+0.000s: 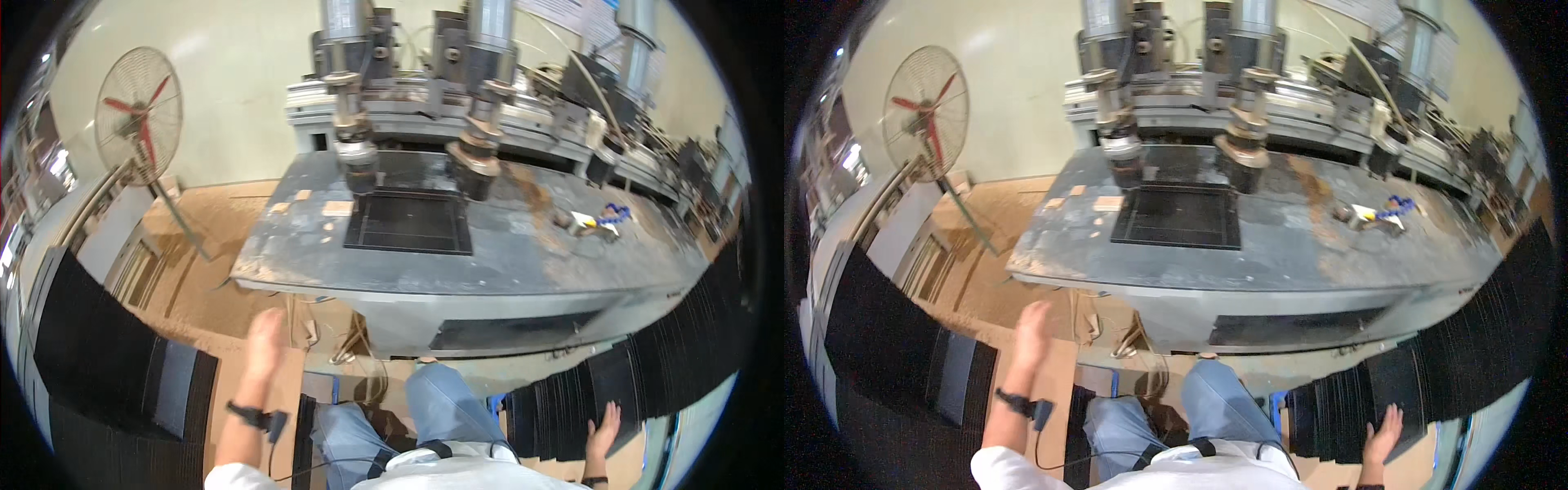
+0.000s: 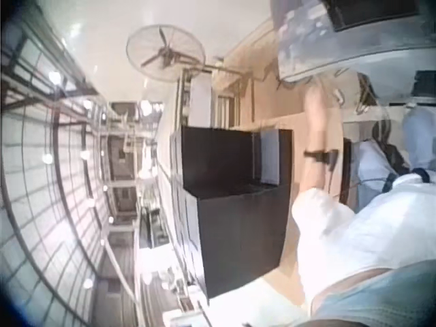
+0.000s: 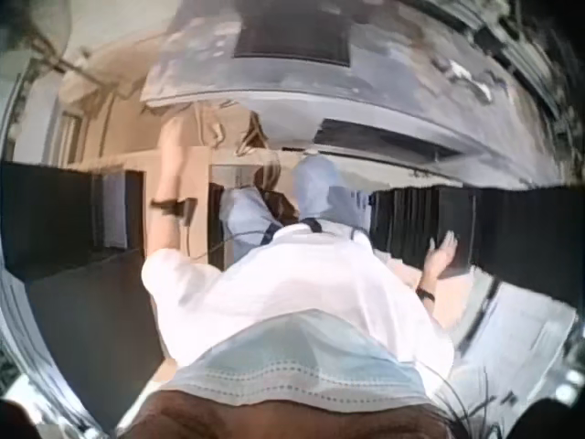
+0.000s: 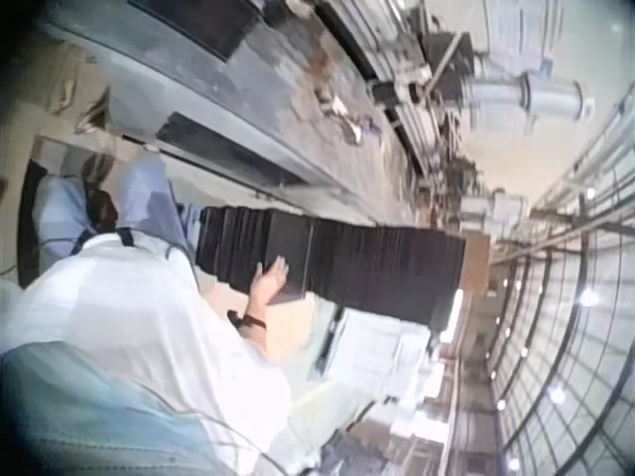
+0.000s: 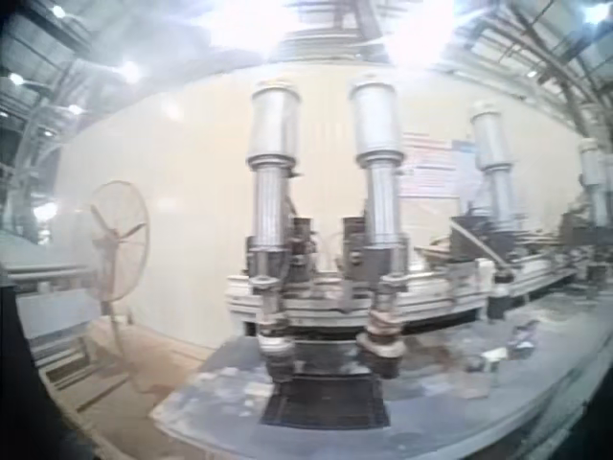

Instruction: Move rectangular panels from a stack to a processing table.

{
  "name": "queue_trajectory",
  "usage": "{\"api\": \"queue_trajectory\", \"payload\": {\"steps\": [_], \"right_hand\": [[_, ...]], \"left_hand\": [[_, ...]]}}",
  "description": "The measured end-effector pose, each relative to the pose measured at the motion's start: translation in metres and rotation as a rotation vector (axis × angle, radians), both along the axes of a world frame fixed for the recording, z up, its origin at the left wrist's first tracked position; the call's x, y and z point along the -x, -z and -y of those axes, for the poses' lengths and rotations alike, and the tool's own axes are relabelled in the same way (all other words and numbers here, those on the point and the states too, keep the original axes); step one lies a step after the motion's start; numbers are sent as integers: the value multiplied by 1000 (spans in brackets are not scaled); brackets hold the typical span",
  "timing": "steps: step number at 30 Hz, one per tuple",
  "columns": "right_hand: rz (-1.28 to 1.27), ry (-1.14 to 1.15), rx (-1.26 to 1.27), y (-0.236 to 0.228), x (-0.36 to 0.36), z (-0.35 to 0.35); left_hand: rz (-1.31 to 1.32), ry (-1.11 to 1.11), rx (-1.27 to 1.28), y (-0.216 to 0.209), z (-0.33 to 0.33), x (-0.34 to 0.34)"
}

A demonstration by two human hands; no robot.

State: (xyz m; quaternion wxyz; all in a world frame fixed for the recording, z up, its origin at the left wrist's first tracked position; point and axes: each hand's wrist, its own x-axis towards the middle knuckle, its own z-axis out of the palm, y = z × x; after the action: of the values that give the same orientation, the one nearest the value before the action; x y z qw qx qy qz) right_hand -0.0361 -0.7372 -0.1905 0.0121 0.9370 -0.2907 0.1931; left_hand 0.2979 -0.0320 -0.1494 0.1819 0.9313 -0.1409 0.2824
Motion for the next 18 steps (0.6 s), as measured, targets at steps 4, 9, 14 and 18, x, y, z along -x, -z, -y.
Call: {"api": "queue_trajectory", "payload": {"steps": [4,9,14,18], "right_hand": [[-22,-82,89,-41,-17,-40],[307,-285,-64,-130,-64,-74],[345,-731,44,-194,-160,-120],[315,-1067,131,-206,-276,-171]], "left_hand": [[3,419,10,-63,199,-69],[-282,111,-204,-62,254,-144],[-235,162,-174,-47,251,-125],[53,274,-240,-38,205,-55]]}}
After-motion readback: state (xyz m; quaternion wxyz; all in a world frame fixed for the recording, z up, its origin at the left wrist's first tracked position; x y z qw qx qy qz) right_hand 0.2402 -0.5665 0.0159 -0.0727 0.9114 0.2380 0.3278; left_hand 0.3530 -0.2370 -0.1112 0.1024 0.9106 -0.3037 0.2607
